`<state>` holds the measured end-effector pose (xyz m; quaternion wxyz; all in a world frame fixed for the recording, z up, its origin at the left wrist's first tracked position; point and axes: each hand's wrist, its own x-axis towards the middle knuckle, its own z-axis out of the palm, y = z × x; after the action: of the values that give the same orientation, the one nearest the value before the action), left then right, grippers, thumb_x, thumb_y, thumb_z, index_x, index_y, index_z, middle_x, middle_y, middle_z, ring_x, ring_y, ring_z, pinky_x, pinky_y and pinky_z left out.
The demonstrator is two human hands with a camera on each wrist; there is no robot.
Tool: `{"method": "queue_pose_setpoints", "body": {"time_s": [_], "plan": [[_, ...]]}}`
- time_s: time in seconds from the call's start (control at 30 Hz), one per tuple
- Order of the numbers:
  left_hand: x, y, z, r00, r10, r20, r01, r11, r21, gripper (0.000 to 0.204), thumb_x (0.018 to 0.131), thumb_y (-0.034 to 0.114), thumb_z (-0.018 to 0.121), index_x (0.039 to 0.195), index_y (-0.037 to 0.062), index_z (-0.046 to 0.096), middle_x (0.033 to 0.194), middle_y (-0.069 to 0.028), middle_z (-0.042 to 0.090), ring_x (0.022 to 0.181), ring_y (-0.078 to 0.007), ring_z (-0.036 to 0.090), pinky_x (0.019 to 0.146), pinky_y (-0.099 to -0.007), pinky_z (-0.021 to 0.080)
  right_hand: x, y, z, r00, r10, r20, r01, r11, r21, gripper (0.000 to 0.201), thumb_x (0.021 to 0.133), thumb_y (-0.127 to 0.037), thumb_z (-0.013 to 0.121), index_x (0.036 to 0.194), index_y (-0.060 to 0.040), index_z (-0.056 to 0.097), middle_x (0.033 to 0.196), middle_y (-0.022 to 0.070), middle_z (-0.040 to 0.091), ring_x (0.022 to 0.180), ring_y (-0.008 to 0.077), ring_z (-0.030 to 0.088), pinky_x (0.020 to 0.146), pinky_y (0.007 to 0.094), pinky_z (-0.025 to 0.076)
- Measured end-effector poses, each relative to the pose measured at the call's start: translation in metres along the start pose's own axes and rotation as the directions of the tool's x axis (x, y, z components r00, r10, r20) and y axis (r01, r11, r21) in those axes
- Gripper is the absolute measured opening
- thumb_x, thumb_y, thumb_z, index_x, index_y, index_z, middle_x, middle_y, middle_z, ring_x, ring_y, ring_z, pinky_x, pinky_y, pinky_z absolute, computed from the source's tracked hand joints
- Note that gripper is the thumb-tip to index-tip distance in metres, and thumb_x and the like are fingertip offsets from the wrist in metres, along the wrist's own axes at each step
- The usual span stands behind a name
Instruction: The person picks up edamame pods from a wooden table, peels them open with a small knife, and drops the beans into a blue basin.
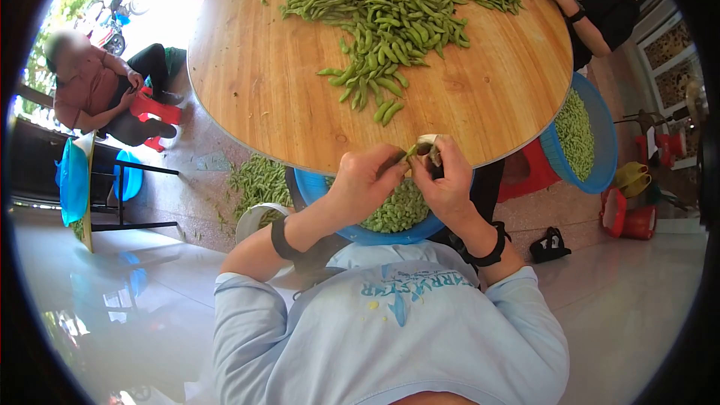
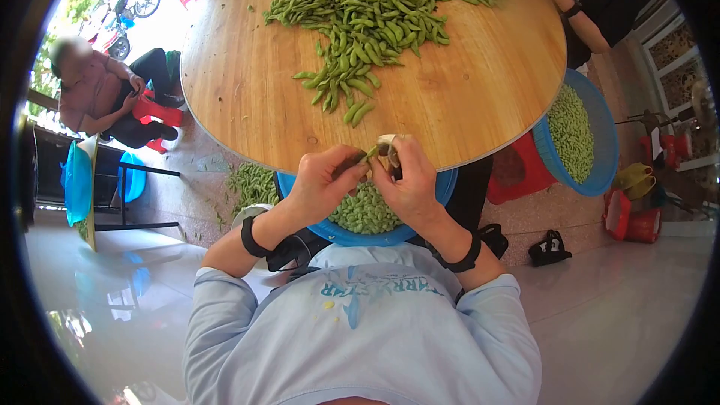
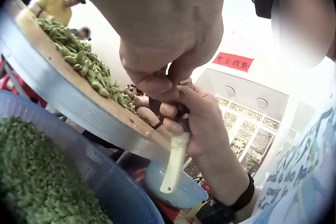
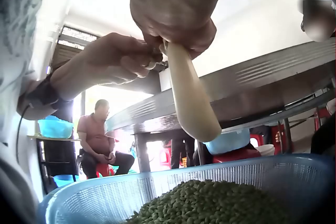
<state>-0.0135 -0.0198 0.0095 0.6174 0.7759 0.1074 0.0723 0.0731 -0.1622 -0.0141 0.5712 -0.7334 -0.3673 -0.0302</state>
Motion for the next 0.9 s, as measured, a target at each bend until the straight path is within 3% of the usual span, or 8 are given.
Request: {"method": "queue_pose_setpoints", "body": {"time_s": [0.07, 0.2, 0.27, 0.5, 0.57, 0.67, 0.73, 0.9], "plan": [[-0.003, 0.004, -0.002, 0.943, 0.333, 0.001, -0.322, 0.912, 0.255, 0.014, 0.083, 0.004, 0.063, 0.095, -0.0024, 0.060, 0.068, -0.0109, 0.059, 0.057, -0.0145, 0.057, 0.051, -0.0289, 0.045, 0.001, 0.001, -0.002, 0.998, -0.058, 0.024, 0.059, 0.998, -0.025, 0.030, 0.074, 0.004, 0.067, 0.100, 0.0012, 0.053, 0.082, 0.0110, 0.054, 0.064, 0.0202, 0.055, 0.055, 0.0291, 0.045], [-0.007, 0.012, -0.005, 0.937, 0.329, 0.122, -0.350, 0.901, 0.255, 0.014, 0.080, 0.003, 0.061, 0.093, -0.0009, 0.059, 0.075, -0.0196, 0.059, 0.068, -0.0395, 0.059, 0.056, -0.0403, 0.047, 0.002, 0.007, -0.005, 0.969, -0.234, 0.074, 0.238, 0.970, -0.048, 0.031, 0.071, 0.005, 0.067, 0.099, 0.0017, 0.054, 0.083, 0.0140, 0.055, 0.066, 0.0271, 0.057, 0.055, 0.0323, 0.046], [-0.012, 0.011, -0.005, 0.950, 0.297, 0.093, -0.311, 0.910, 0.275, 0.012, 0.080, 0.000, 0.064, 0.091, -0.0018, 0.060, 0.068, -0.0108, 0.057, 0.057, -0.0160, 0.057, 0.052, -0.0289, 0.045, 0.000, 0.006, -0.010, 0.962, -0.255, 0.101, 0.260, 0.965, -0.037, 0.031, 0.071, 0.004, 0.067, 0.099, 0.0015, 0.054, 0.083, 0.0145, 0.055, 0.065, 0.0286, 0.057, 0.055, 0.0330, 0.046], [-0.011, -0.002, -0.021, 0.984, 0.121, 0.133, -0.134, 0.987, 0.091, 0.018, 0.082, 0.001, 0.065, 0.098, -0.0005, 0.058, 0.071, -0.0039, 0.060, 0.057, -0.0096, 0.055, 0.049, -0.0250, 0.044, -0.012, -0.006, -0.019, 0.928, 0.022, 0.371, -0.073, 0.990, 0.124, 0.024, 0.075, -0.001, 0.067, 0.097, 0.0005, 0.057, 0.075, 0.0110, 0.056, 0.061, 0.0220, 0.056, 0.054, 0.0297, 0.044], [-0.009, -0.003, -0.025, 0.959, -0.128, 0.254, 0.199, 0.940, -0.277, 0.018, 0.084, 0.001, 0.064, 0.101, 0.0004, 0.057, 0.072, -0.0024, 0.060, 0.056, -0.0070, 0.053, 0.046, -0.0220, 0.040, -0.007, 0.000, -0.017, 0.914, 0.081, 0.397, -0.150, 0.978, 0.147, 0.022, 0.076, -0.002, 0.067, 0.096, 0.0007, 0.058, 0.074, 0.0096, 0.056, 0.060, 0.0197, 0.055, 0.053, 0.0285, 0.043], [-0.009, -0.013, -0.024, 0.942, -0.165, 0.293, 0.258, 0.913, -0.316, 0.014, 0.085, -0.001, 0.063, 0.098, 0.0005, 0.058, 0.072, -0.0023, 0.060, 0.055, -0.0061, 0.052, 0.043, -0.0207, 0.037, -0.006, 0.005, -0.017, 0.899, -0.081, 0.430, -0.012, 0.978, 0.209, 0.018, 0.078, -0.004, 0.066, 0.094, 0.0006, 0.059, 0.069, 0.0069, 0.056, 0.059, 0.0136, 0.052, 0.054, 0.0260, 0.042], [-0.009, -0.013, -0.023, 0.939, -0.179, 0.294, 0.272, 0.909, -0.315, 0.013, 0.086, 0.000, 0.063, 0.098, 0.0004, 0.058, 0.072, -0.0020, 0.060, 0.056, -0.0060, 0.052, 0.044, -0.0202, 0.037, -0.008, 0.002, -0.018, 0.812, 0.204, 0.547, -0.379, 0.896, 0.230, 0.013, 0.083, -0.002, 0.061, 0.095, 0.0003, 0.059, 0.071, -0.0001, 0.055, 0.064, 0.0050, 0.048, 0.057, 0.0209, 0.039], [-0.008, -0.012, -0.026, 0.937, -0.172, 0.303, 0.254, 0.933, -0.257, 0.014, 0.084, 0.001, 0.065, 0.096, -0.0014, 0.058, 0.072, -0.0044, 0.060, 0.058, -0.0086, 0.055, 0.049, -0.0227, 0.043, -0.013, 0.009, -0.014, 0.826, 0.233, 0.513, -0.379, 0.903, 0.200, 0.010, 0.083, -0.007, 0.060, 0.091, -0.0001, 0.058, 0.065, 0.0002, 0.052, 0.061, 0.0057, 0.047, 0.054, 0.0229, 0.040]]}}
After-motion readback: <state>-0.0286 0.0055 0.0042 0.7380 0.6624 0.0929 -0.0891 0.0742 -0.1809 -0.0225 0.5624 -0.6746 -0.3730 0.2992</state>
